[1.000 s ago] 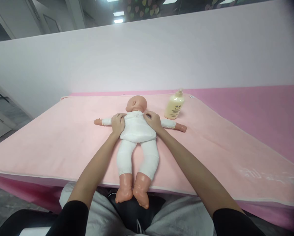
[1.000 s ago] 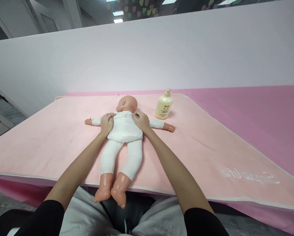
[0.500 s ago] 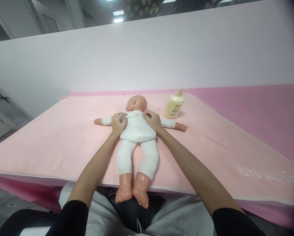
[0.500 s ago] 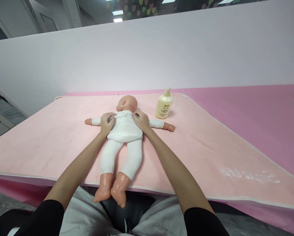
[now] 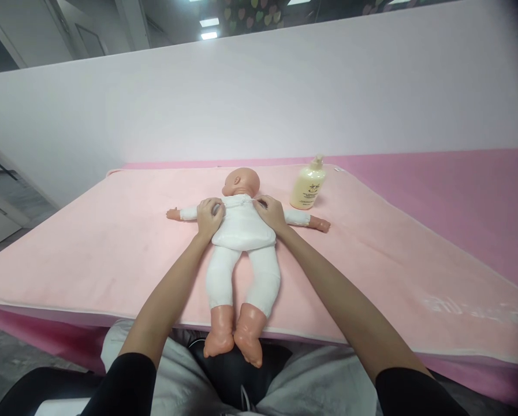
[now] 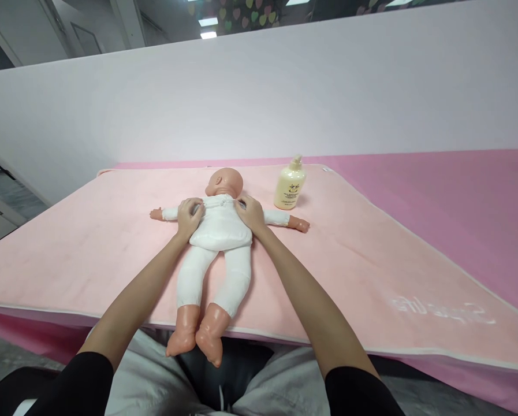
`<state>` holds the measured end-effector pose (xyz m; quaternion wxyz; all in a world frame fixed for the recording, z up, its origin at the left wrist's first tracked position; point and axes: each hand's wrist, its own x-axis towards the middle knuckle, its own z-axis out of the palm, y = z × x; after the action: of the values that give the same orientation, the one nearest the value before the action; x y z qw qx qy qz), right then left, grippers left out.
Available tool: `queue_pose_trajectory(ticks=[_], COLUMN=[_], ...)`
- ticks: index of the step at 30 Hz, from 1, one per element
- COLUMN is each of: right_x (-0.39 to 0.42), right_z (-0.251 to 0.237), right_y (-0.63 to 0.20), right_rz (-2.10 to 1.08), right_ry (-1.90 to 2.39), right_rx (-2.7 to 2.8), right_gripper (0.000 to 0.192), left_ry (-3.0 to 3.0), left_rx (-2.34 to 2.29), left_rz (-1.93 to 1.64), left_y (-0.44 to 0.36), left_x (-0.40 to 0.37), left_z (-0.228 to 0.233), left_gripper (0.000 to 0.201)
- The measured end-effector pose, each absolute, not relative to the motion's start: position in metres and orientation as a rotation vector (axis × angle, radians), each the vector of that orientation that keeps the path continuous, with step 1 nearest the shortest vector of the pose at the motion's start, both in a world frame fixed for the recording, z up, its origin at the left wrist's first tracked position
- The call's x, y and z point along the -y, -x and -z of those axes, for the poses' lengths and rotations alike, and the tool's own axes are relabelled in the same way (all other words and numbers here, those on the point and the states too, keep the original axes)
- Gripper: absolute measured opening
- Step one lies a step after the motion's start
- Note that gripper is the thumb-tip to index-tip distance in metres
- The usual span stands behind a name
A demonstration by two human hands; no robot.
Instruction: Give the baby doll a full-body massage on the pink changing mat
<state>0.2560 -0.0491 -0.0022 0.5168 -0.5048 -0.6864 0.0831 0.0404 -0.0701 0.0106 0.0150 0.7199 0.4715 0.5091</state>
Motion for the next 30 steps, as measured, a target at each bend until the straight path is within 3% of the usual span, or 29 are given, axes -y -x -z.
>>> queue_pose_trajectory(ticks=[30], right_x=[0.0494], right_z=[0.0021], right_y=[-0.2564], right_rz=[-0.196], right_ry=[1.209], right_rx=[1.649], right_gripper=[0.022], left_ry=[-2.123], left_rx=[-1.376], left_rz=[-1.707], left_y=[-0.0393], left_x=[0.0651], left_z=[-0.0056], left_gripper=[0.013])
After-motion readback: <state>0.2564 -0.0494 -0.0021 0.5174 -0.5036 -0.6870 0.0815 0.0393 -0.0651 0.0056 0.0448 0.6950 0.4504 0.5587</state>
